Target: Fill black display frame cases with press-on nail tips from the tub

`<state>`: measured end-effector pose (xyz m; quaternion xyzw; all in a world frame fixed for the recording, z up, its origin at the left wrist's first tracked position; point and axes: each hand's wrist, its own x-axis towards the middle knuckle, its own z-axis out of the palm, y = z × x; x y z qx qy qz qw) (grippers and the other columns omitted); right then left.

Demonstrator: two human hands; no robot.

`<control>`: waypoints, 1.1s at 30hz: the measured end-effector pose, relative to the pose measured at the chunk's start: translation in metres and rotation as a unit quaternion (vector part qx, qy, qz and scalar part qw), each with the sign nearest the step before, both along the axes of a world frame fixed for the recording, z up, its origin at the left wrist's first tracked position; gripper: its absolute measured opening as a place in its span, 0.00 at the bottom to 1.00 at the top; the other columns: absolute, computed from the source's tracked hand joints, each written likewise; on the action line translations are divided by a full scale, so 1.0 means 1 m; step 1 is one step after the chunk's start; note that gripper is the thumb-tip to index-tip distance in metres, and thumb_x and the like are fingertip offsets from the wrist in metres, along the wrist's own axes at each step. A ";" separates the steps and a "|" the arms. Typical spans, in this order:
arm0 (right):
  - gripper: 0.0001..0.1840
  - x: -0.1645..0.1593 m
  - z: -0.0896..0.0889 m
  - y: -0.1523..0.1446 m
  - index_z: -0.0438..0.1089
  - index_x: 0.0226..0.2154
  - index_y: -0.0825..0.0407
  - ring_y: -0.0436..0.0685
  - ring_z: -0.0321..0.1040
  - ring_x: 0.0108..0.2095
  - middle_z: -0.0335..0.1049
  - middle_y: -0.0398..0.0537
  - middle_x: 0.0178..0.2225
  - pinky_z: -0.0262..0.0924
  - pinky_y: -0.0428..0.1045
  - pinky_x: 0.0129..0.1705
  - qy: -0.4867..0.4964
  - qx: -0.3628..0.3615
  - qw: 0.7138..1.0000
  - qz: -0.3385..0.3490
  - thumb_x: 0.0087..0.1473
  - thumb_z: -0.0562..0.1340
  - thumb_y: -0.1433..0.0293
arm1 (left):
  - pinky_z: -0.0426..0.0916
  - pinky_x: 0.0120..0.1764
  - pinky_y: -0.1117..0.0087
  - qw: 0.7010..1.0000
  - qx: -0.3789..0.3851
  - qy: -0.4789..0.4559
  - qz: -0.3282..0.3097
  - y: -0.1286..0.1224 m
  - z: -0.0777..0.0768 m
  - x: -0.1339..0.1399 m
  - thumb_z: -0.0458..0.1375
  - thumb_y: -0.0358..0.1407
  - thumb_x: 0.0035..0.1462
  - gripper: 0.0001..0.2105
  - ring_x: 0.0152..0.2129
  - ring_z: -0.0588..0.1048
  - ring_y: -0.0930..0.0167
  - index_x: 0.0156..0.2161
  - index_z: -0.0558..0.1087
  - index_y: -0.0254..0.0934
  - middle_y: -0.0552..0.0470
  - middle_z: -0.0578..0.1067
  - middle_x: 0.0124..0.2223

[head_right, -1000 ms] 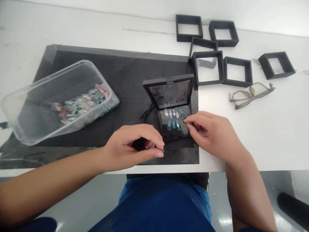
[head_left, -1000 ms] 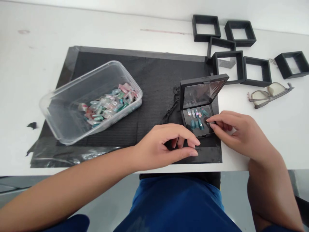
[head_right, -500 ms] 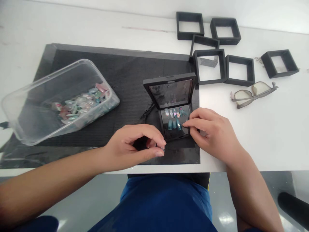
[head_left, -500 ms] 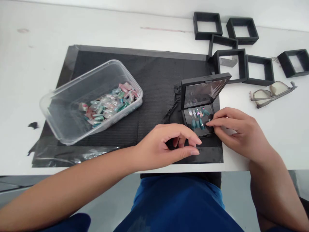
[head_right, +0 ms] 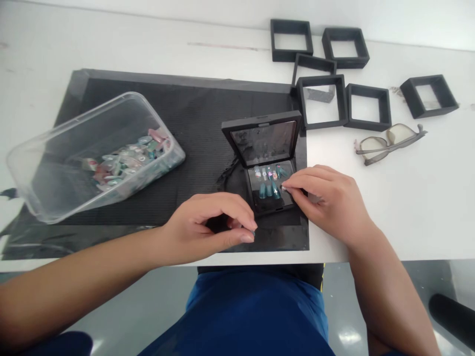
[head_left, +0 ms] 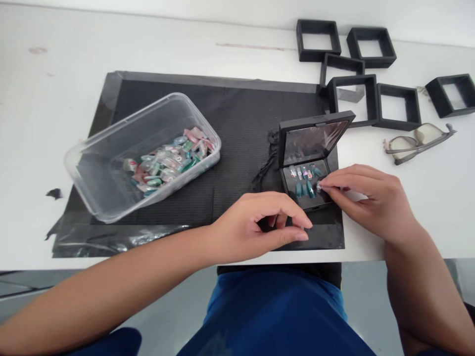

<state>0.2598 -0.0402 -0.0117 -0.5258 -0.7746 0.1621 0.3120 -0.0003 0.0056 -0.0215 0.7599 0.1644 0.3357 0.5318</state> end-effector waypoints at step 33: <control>0.12 0.005 -0.004 0.011 0.81 0.47 0.46 0.62 0.74 0.39 0.80 0.52 0.40 0.71 0.62 0.44 -0.083 0.048 0.995 -0.026 0.61 0.72 0.74 | 0.73 0.32 0.78 0.969 -0.241 0.017 -0.049 -0.005 0.017 -0.004 0.69 0.29 0.62 0.03 0.27 0.77 0.77 0.36 0.81 0.33 0.51 0.83 0.33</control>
